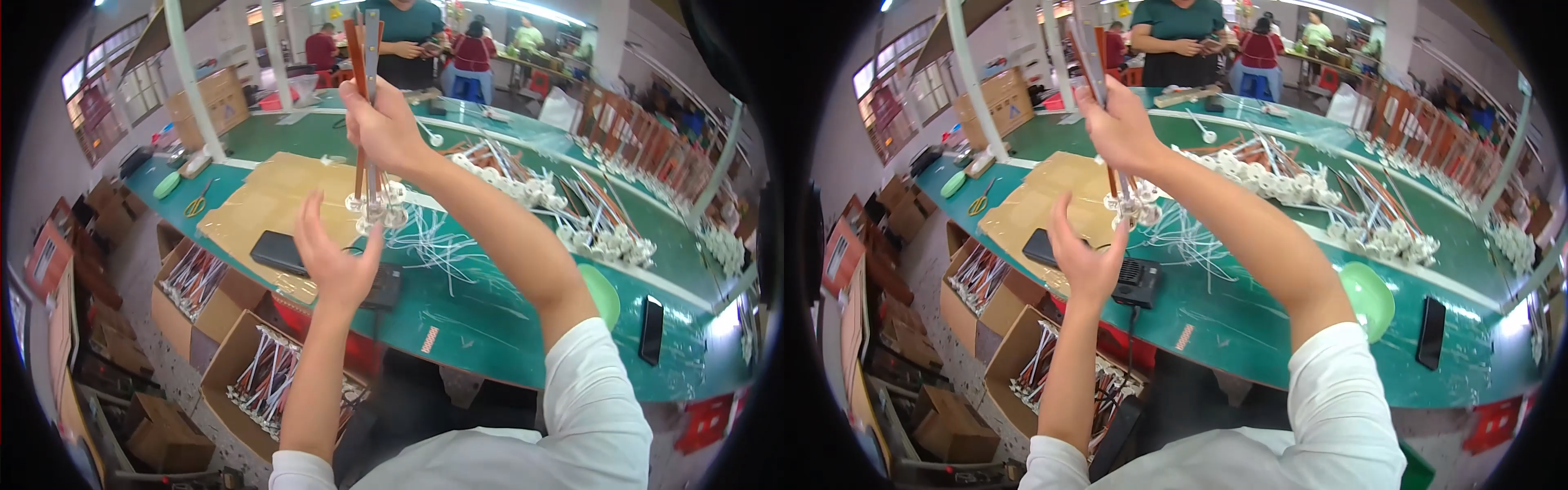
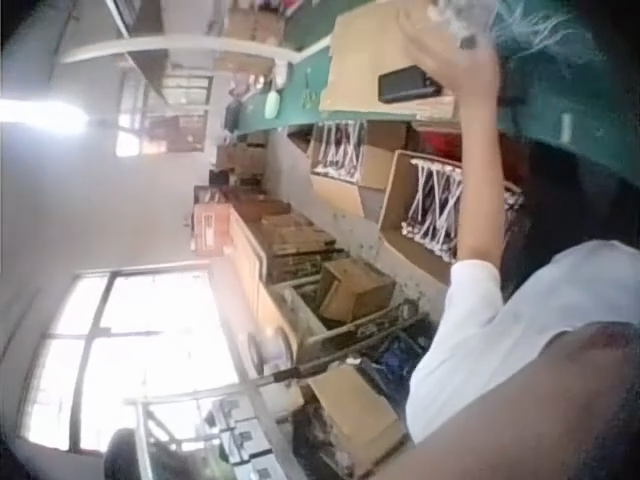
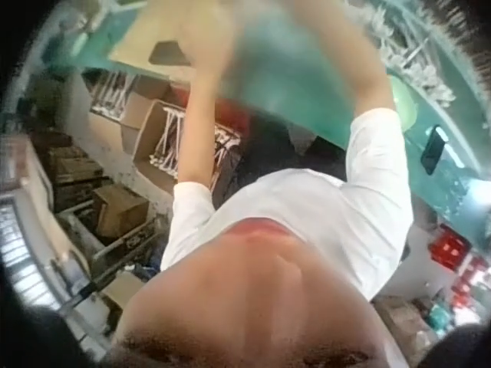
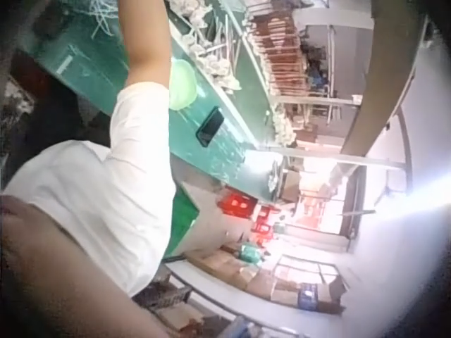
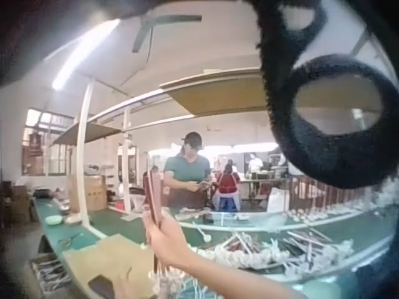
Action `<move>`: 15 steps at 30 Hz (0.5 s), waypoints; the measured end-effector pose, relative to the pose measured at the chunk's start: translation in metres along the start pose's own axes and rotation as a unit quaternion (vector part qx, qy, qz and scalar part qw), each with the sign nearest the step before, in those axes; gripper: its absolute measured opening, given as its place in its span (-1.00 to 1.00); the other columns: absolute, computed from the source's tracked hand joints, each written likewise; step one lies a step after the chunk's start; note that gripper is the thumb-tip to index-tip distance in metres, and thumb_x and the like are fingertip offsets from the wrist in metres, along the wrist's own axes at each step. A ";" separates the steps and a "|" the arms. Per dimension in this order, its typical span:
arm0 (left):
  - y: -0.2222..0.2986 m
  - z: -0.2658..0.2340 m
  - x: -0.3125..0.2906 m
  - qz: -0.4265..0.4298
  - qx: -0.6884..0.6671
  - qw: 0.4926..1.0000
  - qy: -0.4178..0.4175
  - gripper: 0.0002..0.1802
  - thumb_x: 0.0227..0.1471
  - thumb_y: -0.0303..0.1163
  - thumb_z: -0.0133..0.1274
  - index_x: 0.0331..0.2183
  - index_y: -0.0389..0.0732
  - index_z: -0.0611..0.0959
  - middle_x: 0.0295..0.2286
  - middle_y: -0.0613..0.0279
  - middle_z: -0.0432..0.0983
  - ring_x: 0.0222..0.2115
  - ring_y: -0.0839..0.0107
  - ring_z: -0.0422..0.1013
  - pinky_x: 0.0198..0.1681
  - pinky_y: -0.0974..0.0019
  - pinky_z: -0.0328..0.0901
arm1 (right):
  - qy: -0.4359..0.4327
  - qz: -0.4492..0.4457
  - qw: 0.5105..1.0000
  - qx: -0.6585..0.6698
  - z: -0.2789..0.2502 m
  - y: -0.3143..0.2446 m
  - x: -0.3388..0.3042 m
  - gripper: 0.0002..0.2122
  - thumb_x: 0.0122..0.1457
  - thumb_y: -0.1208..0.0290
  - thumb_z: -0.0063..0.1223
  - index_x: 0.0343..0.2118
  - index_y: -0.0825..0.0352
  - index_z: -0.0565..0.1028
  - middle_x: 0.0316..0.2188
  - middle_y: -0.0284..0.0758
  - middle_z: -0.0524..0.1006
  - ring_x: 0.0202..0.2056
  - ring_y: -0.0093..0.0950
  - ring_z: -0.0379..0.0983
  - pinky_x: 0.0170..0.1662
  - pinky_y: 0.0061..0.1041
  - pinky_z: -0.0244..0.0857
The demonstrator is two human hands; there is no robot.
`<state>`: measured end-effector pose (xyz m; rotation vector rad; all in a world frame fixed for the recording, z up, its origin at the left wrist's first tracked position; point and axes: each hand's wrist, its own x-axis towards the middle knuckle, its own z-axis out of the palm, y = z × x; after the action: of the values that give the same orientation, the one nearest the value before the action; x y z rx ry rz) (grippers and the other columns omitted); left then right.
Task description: Assembling lighting fixtures by attaching LED strips to circular plastic bases and bundling them with wire ties.
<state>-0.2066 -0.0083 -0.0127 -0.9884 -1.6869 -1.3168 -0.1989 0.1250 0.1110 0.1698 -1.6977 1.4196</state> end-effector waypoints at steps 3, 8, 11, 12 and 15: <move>0.041 0.027 0.022 0.008 -0.149 0.988 -0.048 -0.46 -0.21 -0.37 0.32 -0.17 -0.36 0.50 -0.18 -0.09 0.46 -0.17 0.01 0.39 -0.09 0.10 0.29 | -0.049 0.026 0.998 -0.005 -0.021 -0.051 -0.048 -0.84 0.32 0.32 -0.06 -0.30 0.28 0.30 -0.67 -0.51 0.24 -0.65 -0.67 0.15 -0.58 -0.58 0.07; 0.095 0.072 -0.006 -0.164 -0.489 0.820 -0.247 -0.81 0.08 -0.39 0.03 -0.41 -0.36 0.52 -0.70 0.24 0.44 -0.66 0.41 0.41 -0.56 0.30 0.27 | -0.121 0.030 0.943 -0.308 -0.104 -0.109 -0.108 -0.56 0.23 0.19 0.09 0.06 0.36 0.33 -0.27 -0.22 0.51 -0.23 -0.46 0.46 -0.21 -0.43 0.37; 0.095 0.084 -0.030 -0.243 -0.586 0.716 -0.290 -0.82 0.19 -0.37 -0.04 -0.41 -0.26 0.51 -0.69 0.28 0.37 -0.64 0.52 0.33 -0.51 0.36 0.27 | 0.002 -0.073 0.827 -0.557 -0.176 -0.138 -0.164 -0.41 0.05 0.23 0.28 0.10 0.39 0.34 -0.12 -0.12 0.53 -0.06 -0.22 0.46 -0.01 -0.32 0.34; 0.100 0.084 -0.032 -0.271 -0.604 0.688 -0.296 -0.79 0.24 -0.35 -0.05 -0.44 -0.22 0.47 -0.70 0.30 0.34 -0.66 0.52 0.29 -0.48 0.37 0.27 | 0.064 -0.069 0.733 -0.674 -0.213 -0.147 -0.191 -0.42 -0.01 0.27 0.32 0.08 0.39 0.38 -0.15 -0.11 0.55 -0.10 -0.18 0.47 -0.04 -0.31 0.34; 0.121 0.092 -0.047 -0.293 -0.633 0.653 -0.293 -0.74 0.27 -0.35 -0.08 -0.48 -0.21 0.42 -0.70 0.29 0.31 -0.65 0.49 0.28 -0.47 0.38 0.25 | 0.255 0.130 0.514 -0.809 -0.313 -0.182 -0.307 -0.44 -0.03 0.22 0.32 0.01 0.42 0.42 -0.15 -0.04 0.54 -0.12 -0.11 0.48 -0.08 -0.19 0.35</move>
<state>-0.0877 0.0962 -0.0244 -1.8483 -1.3508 -3.0802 0.2599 0.2011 0.0148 -1.4263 -1.8112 -0.4702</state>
